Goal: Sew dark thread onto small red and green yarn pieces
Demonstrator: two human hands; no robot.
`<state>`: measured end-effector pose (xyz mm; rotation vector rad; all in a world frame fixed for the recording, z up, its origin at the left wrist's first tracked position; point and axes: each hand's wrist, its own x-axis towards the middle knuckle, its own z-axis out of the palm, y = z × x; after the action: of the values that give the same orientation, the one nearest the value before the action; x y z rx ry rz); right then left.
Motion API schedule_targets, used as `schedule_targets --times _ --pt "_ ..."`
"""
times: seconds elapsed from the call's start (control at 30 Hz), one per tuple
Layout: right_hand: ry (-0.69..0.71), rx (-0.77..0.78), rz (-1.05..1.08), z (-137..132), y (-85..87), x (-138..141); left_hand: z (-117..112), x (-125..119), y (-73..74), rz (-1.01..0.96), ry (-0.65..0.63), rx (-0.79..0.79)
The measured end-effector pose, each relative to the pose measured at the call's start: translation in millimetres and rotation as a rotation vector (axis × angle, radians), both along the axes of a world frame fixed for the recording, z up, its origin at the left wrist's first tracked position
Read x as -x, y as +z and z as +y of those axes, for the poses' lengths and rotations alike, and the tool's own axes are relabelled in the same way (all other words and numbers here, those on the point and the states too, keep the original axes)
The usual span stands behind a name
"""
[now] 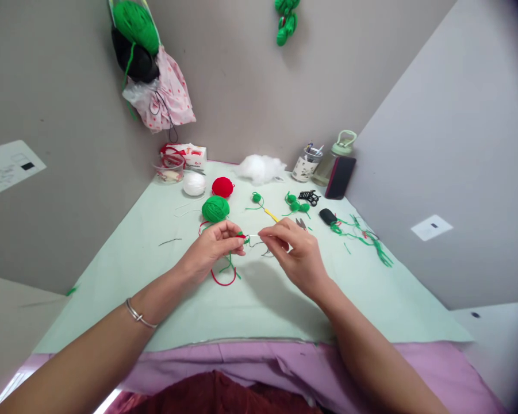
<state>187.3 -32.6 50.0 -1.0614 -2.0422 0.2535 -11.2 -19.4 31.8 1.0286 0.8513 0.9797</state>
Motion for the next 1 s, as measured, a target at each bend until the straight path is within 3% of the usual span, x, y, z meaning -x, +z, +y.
schedule_targets --times 0.17,0.67,0.87,1.0 --pt "-0.006 -0.173 -0.219 -3.0 -9.5 3.9 0.3 0.3 -3.1 0.021 0.011 -0.028" --pt "-0.011 -0.188 -0.327 -7.9 -11.2 7.1 3.3 -0.9 -10.9 0.130 0.061 -0.100" --pt "-0.087 -0.247 -0.507 -10.5 -16.5 12.6 -2.2 -8.1 -18.6 0.359 0.173 -0.328" --pt "-0.150 -0.216 -0.543 -14.3 -20.8 20.6 -6.5 -9.9 -21.0 0.637 0.289 -0.697"
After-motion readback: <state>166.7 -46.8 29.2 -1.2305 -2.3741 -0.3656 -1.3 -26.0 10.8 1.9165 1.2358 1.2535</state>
